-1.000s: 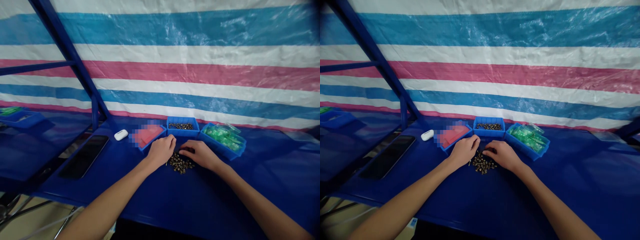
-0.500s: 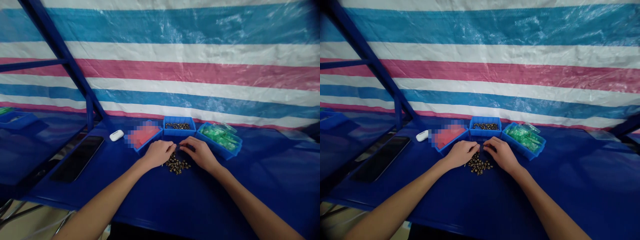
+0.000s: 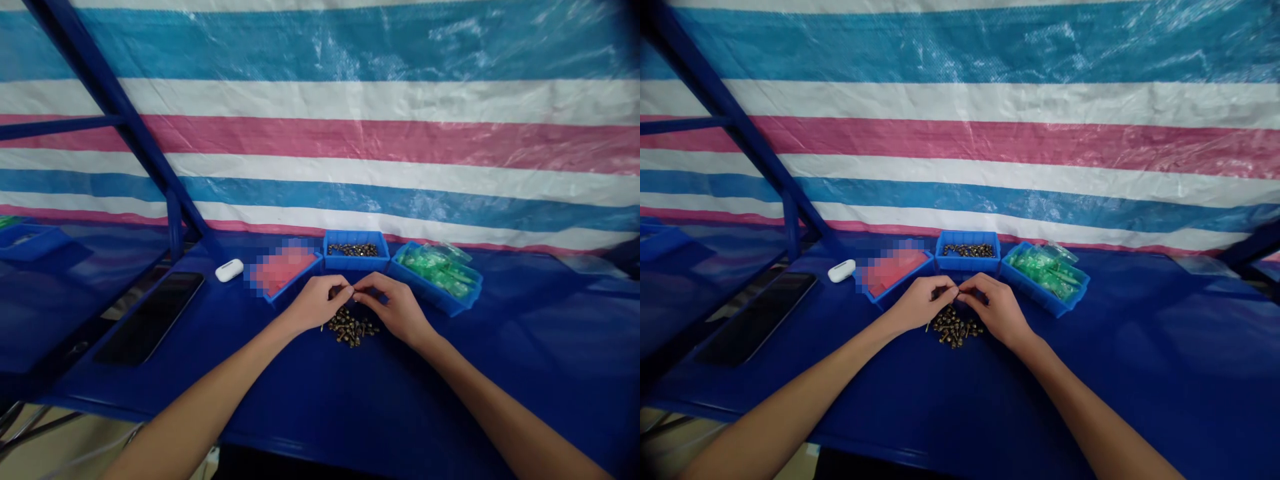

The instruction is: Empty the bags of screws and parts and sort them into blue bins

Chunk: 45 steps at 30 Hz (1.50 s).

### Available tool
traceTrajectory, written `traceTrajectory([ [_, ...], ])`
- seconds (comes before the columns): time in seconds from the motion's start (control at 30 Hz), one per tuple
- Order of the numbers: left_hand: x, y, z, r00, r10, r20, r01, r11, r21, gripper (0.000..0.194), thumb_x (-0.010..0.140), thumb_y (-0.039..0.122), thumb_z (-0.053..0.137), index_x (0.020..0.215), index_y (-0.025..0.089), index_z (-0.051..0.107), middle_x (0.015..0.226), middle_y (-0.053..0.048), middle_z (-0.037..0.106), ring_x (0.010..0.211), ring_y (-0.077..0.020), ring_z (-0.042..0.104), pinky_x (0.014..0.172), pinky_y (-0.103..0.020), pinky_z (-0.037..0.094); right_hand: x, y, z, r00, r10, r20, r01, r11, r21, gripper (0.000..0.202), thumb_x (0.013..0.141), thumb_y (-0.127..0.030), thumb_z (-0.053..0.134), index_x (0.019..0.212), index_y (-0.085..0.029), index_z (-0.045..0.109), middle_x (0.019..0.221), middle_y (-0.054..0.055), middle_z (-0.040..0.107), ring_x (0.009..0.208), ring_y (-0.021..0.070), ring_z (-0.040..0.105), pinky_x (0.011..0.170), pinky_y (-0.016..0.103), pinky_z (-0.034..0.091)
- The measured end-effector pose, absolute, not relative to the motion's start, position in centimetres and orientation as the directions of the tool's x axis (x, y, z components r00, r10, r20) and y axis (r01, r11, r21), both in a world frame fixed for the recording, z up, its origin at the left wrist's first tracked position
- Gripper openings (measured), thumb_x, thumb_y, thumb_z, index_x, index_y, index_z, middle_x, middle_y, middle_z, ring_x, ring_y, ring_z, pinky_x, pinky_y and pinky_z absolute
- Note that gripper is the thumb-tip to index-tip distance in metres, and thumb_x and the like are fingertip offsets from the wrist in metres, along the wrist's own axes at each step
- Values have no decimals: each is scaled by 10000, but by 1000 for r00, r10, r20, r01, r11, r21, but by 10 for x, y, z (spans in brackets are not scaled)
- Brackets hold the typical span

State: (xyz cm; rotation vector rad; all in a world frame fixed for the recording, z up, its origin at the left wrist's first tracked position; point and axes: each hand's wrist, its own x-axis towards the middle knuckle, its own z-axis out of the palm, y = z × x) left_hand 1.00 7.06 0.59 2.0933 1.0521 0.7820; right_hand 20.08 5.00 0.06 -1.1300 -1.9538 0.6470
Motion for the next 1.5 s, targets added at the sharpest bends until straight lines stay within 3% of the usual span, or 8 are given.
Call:
traceTrajectory([
  [0.4, 10, 71, 6, 478, 852, 211, 336, -400, 853, 263, 906, 386, 529, 872, 166, 668, 727, -9, 629, 604, -116, 507, 565, -240, 382, 201, 44, 3, -313, 840, 443, 512, 542, -666, 167, 926, -335, 547, 1000, -246, 667, 944, 45, 689, 859, 206, 637, 774, 336, 503],
  [0.53, 9, 72, 9, 392, 901, 187, 242, -297, 924, 447, 972, 446, 353, 811, 156, 652, 752, -34, 649, 558, -108, 495, 544, -247, 381, 199, 56, 15, -289, 795, 533, 570, 591, -572, 203, 938, -336, 526, 1036, -240, 675, 967, 55, 693, 868, 200, 635, 787, 322, 494],
  [0.67, 8, 75, 6, 270, 939, 212, 276, -287, 917, 507, 985, 449, 286, 714, 158, 601, 698, -25, 616, 527, -103, 483, 537, -248, 378, 202, 91, 24, -196, 820, 537, 723, 491, -486, 290, 914, -380, 541, 1122, -220, 665, 839, 47, 695, 686, 179, 604, 694, 314, 478],
  [0.77, 7, 77, 3, 250, 940, 234, 384, -318, 867, 446, 966, 424, 344, 657, 167, 539, 614, 5, 542, 534, -108, 479, 528, -240, 359, 208, 96, 19, -212, 857, 470, 739, 455, -496, 371, 899, -385, 557, 1222, -209, 608, 752, 24, 684, 623, 175, 597, 640, 302, 465],
  [0.93, 8, 75, 1, 260, 924, 280, 428, -370, 824, 242, 908, 325, 470, 718, 179, 502, 607, 44, 487, 532, -99, 451, 528, -231, 329, 220, 67, 0, -450, 839, 306, 669, 543, -507, 221, 919, -368, 538, 1005, -242, 698, 873, 44, 673, 716, 176, 618, 678, 309, 478],
  [1.07, 8, 75, 0, 290, 909, 299, 445, -405, 798, 217, 863, 305, 551, 705, 184, 464, 588, 62, 444, 534, -90, 437, 542, -222, 330, 225, 61, -6, -495, 832, 250, 639, 544, -543, 165, 891, -341, 596, 961, -233, 699, 903, 48, 636, 737, 169, 601, 675, 306, 480],
  [1.4, 10, 72, 4, 489, 846, 214, 430, -447, 784, 253, 931, 312, 470, 801, 170, 635, 674, 19, 583, 560, -97, 467, 529, -226, 322, 211, 50, 1, -362, 839, 407, 483, 542, -687, 119, 897, -305, 604, 968, -253, 685, 920, 30, 653, 804, 172, 615, 716, 302, 498],
  [1.5, 11, 70, 4, 508, 840, 191, 405, -429, 808, 238, 927, 300, 477, 809, 166, 635, 650, 22, 557, 555, -94, 449, 517, -217, 311, 208, 47, 0, -361, 830, 424, 445, 553, -704, 113, 895, -298, 611, 961, -247, 687, 906, 32, 655, 814, 177, 620, 728, 307, 499],
])
